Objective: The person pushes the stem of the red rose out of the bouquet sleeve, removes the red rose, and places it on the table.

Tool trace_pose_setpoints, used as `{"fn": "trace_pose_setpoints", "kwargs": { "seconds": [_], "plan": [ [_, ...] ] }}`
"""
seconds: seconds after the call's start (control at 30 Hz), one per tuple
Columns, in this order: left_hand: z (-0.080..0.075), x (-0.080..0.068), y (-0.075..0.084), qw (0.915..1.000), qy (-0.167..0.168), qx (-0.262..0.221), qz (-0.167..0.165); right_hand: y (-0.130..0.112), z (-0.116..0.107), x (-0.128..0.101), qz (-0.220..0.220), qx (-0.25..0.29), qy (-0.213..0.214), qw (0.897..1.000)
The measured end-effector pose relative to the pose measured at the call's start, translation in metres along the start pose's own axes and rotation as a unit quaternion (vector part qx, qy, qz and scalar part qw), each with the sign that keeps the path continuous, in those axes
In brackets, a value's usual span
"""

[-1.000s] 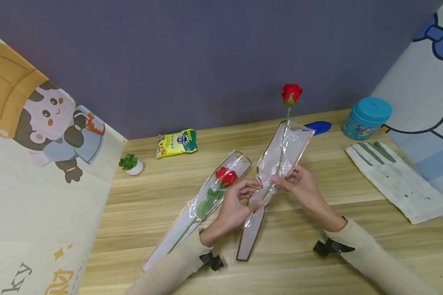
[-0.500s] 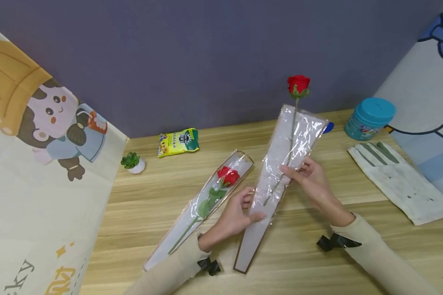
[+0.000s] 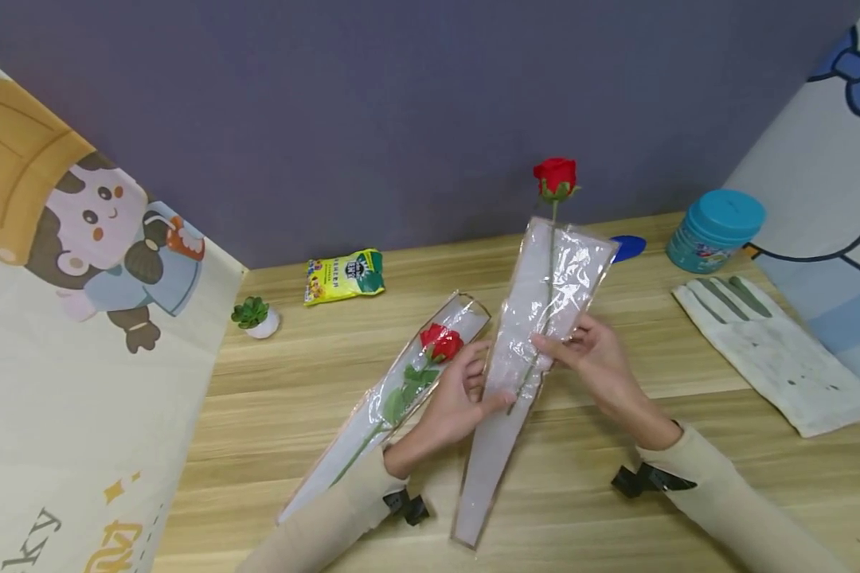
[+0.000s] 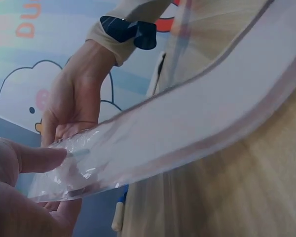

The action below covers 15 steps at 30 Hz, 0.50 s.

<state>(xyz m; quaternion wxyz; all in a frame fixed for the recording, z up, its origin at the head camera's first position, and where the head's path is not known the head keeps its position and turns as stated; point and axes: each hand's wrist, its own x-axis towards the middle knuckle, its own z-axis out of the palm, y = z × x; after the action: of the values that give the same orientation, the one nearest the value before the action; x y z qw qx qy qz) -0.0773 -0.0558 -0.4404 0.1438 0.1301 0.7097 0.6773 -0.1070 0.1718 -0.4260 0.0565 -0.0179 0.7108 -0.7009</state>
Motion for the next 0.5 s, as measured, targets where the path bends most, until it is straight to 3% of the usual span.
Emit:
{"fn": "trace_pose_setpoints", "kwargs": {
  "seconds": [0.23,0.5],
  "plan": [
    [0.0033,-0.0015,-0.0029,0.9995,-0.011,0.027,-0.014,0.0036,0.0015,-0.002,-0.005,0.026,-0.007,1.0],
    [0.0045,-0.0028,-0.0053,0.9997,-0.013,0.013,-0.015,0.0061,0.0022,-0.0039,0.005,0.016,-0.013,1.0]
  ]
}}
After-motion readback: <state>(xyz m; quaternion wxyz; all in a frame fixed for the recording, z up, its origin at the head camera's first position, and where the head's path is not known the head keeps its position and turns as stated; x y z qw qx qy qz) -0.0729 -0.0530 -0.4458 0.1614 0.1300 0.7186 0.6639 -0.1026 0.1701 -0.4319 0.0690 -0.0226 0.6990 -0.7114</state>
